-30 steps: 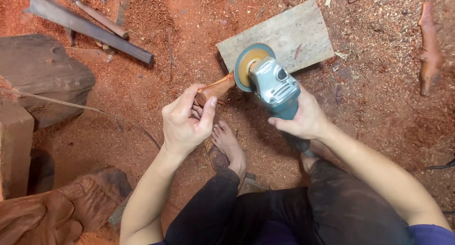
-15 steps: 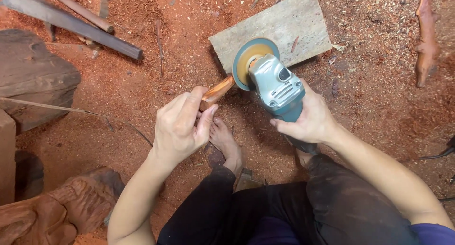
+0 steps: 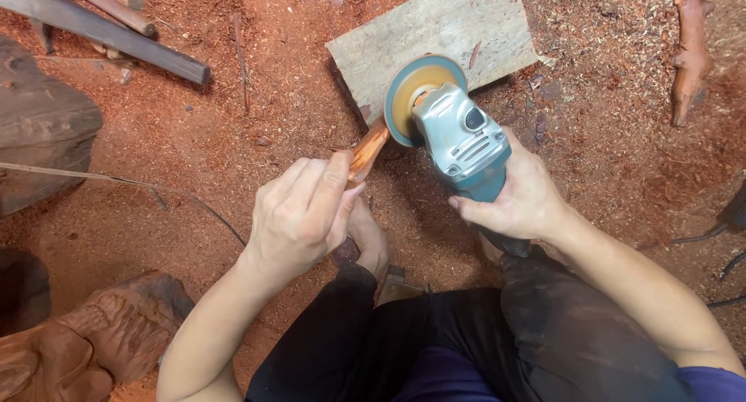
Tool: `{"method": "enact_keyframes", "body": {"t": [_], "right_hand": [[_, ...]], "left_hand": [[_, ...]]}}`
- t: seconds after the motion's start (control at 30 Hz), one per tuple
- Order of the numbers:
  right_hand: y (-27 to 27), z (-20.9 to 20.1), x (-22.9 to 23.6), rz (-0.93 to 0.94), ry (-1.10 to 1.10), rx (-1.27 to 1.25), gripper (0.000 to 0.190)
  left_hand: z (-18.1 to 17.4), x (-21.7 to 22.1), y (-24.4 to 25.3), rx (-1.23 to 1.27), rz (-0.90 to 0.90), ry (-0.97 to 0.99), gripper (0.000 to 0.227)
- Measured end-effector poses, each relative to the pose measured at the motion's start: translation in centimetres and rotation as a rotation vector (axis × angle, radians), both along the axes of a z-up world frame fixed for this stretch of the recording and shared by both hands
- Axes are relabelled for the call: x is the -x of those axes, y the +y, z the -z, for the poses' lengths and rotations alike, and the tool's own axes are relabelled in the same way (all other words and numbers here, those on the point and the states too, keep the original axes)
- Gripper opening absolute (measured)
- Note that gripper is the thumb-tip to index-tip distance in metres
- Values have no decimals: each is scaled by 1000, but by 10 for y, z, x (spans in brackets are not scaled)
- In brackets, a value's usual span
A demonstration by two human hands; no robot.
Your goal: Sanding a small, curved piece of wood using an angle grinder with a sanding disc while sitting on the workshop floor.
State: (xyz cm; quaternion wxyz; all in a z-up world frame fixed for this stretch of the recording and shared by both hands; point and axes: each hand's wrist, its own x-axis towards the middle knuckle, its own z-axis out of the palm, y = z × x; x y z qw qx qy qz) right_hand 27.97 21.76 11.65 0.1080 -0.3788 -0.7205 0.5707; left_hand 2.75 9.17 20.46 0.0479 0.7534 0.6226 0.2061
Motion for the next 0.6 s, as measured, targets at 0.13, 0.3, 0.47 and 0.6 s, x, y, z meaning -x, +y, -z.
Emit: {"method": "enact_keyframes", "body": {"t": [0.13,0.3,0.47,0.6], "right_hand": [[7,-10,-1,-11,-7,14,72],[13,-14,-3,-6,-8,-9,75],[5,4,-9,-43,86,-3,74],[3,6,-4,-79,76,63,71]], "left_hand": [[-1,-8,-1,-17,22,36,29],[2,-11,-5,-42,38,70,29],[3,-3,-3,-27,-40,-22,30],[-2,0,-1,-18,-17,-13,30]]}}
